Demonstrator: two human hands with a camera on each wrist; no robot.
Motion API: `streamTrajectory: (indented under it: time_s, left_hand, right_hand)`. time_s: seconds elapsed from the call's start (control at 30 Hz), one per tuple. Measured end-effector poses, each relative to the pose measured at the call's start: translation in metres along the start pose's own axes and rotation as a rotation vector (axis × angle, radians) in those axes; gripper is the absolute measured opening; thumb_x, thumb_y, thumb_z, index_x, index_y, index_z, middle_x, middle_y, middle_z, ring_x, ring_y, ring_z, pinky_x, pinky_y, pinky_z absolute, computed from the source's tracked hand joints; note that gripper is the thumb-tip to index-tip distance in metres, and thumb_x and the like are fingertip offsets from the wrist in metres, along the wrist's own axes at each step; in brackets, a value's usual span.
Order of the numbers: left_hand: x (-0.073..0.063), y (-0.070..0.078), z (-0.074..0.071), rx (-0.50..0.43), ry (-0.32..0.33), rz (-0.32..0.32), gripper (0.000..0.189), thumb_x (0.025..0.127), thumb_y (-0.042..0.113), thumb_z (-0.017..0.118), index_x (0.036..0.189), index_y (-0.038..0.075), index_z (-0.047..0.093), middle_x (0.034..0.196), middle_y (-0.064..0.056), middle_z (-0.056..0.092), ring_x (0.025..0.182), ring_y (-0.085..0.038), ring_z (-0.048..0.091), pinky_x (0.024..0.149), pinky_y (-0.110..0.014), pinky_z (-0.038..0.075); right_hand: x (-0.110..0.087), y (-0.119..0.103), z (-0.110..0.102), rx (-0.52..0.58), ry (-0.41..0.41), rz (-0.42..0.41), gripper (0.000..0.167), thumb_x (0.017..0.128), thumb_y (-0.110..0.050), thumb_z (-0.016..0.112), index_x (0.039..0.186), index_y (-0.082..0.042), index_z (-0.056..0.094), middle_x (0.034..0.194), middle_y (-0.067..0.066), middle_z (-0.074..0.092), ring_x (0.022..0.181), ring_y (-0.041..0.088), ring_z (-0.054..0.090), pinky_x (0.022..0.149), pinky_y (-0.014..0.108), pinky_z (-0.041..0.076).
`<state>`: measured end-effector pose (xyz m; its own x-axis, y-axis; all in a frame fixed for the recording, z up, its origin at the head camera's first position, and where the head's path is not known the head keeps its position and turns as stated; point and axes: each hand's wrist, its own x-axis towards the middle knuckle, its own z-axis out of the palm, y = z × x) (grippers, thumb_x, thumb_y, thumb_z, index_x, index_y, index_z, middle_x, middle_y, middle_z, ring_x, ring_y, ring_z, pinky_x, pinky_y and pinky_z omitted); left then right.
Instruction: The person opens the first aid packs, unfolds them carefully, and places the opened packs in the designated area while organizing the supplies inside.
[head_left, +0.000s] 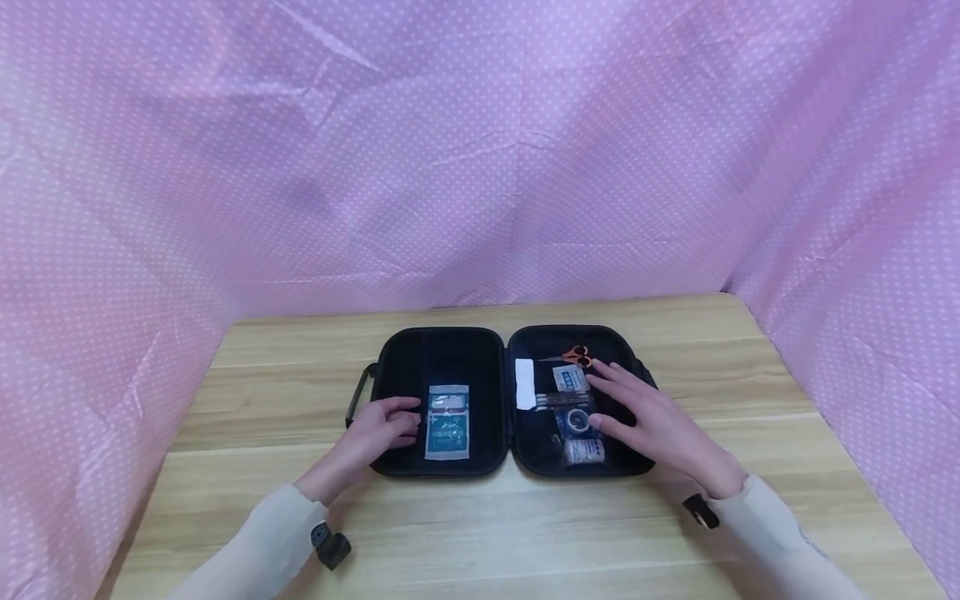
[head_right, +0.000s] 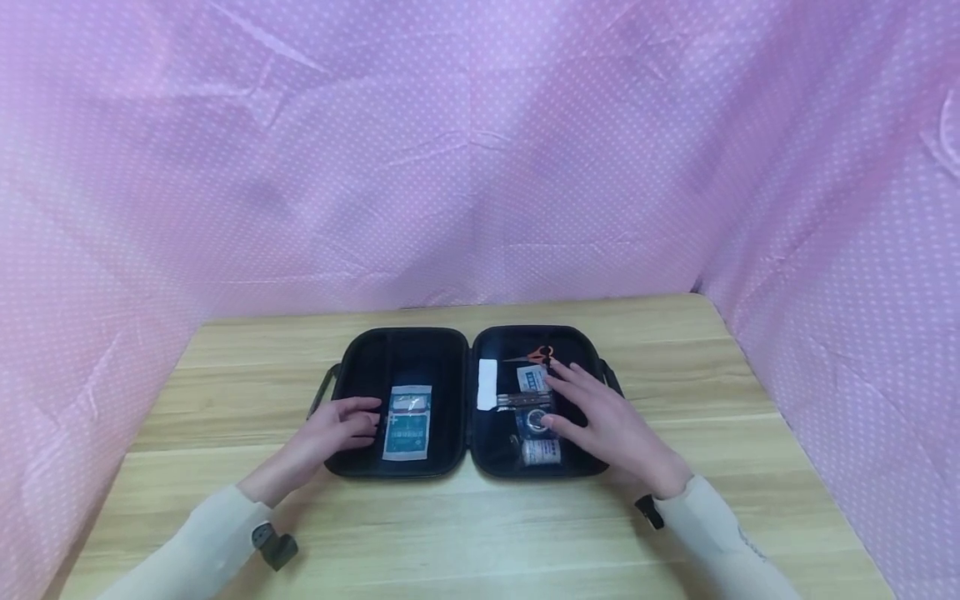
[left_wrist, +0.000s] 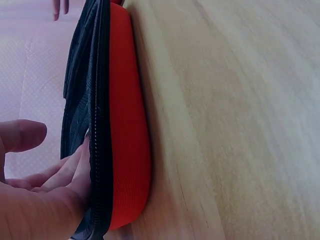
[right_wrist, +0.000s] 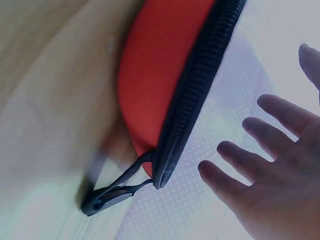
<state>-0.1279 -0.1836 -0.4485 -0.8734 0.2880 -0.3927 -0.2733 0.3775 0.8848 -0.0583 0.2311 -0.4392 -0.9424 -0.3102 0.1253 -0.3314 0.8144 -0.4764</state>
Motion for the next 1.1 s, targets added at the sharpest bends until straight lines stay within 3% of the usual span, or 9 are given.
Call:
streamTrajectory:
  time_s: [0.13,0.27,0.4,0.6,0.7,0.87,0.97,1.1]
  left_hand:
    - [0.000,-0.002,0.001,0.224,0.032,0.100,0.043,0.099,0.008,0.059,0.139,-0.007,0.058,0.114,-0.015,0.072,0.101,-0.022,0.068,0.092,-0.040,0.058]
    - [-0.003,-0.001,0.003,0.466,0.099,0.207,0.040,0.096,0.013,0.064,0.132,-0.005,0.065,0.098,-0.002,0.071,0.085,-0.014,0.062,0.082,-0.035,0.054]
    - [-0.004,0.002,0.006,0.561,0.167,0.274,0.039,0.095,0.012,0.069,0.130,-0.003,0.066,0.101,-0.006,0.070,0.086,-0.017,0.062,0.081,-0.038,0.054]
    - [0.002,0.010,0.021,0.635,0.236,0.420,0.037,0.096,0.016,0.072,0.130,0.003,0.068,0.123,-0.012,0.067,0.106,-0.026,0.065,0.094,-0.048,0.055]
    - [0.007,0.018,0.032,0.629,0.205,0.510,0.037,0.097,0.020,0.073,0.131,0.006,0.068,0.131,-0.010,0.065,0.116,-0.026,0.064,0.101,-0.048,0.052]
    - [0.017,0.036,0.053,0.667,0.081,0.646,0.046,0.099,0.029,0.071,0.138,0.006,0.064,0.149,-0.011,0.057,0.141,-0.029,0.050,0.114,-0.052,0.041]
    - [0.024,0.047,0.064,0.727,0.002,0.682,0.055,0.099,0.036,0.071,0.144,0.005,0.059,0.158,-0.011,0.048,0.151,-0.029,0.037,0.119,-0.055,0.033]
    - [0.036,0.058,0.078,0.799,-0.087,0.663,0.069,0.097,0.043,0.072,0.151,0.007,0.052,0.164,-0.008,0.040,0.156,-0.026,0.026,0.123,-0.056,0.025]
  right_hand:
    - [0.002,0.000,-0.001,0.006,0.010,0.023,0.063,0.100,-0.042,0.069,0.152,-0.009,0.053,0.164,0.012,0.039,0.149,0.044,0.033,0.113,0.067,0.033]
    - [0.004,-0.002,-0.001,0.010,0.025,0.040,0.065,0.100,-0.042,0.068,0.153,-0.009,0.051,0.164,0.011,0.039,0.149,0.043,0.034,0.113,0.067,0.033]
    - [0.007,-0.005,0.000,0.009,0.041,0.041,0.065,0.101,-0.043,0.066,0.154,-0.009,0.049,0.164,0.012,0.040,0.149,0.043,0.035,0.113,0.065,0.034]
    - [0.008,-0.005,0.002,0.009,0.035,0.049,0.062,0.102,-0.042,0.065,0.154,-0.010,0.051,0.163,0.013,0.041,0.148,0.044,0.036,0.113,0.066,0.034]
    - [0.007,-0.004,0.004,0.011,0.020,0.055,0.061,0.103,-0.042,0.064,0.152,-0.008,0.052,0.162,0.014,0.041,0.148,0.044,0.035,0.113,0.067,0.034]
    - [0.004,-0.003,0.008,0.009,0.003,0.043,0.060,0.102,-0.040,0.065,0.149,-0.005,0.055,0.161,0.015,0.042,0.148,0.044,0.036,0.112,0.066,0.035]
    - [0.002,-0.003,0.011,0.005,-0.011,0.040,0.059,0.102,-0.041,0.065,0.149,-0.005,0.056,0.161,0.014,0.043,0.148,0.044,0.036,0.113,0.065,0.035]
    - [-0.001,-0.003,0.012,0.002,-0.034,0.051,0.059,0.103,-0.044,0.064,0.147,-0.005,0.058,0.161,0.015,0.043,0.148,0.044,0.036,0.113,0.065,0.035]
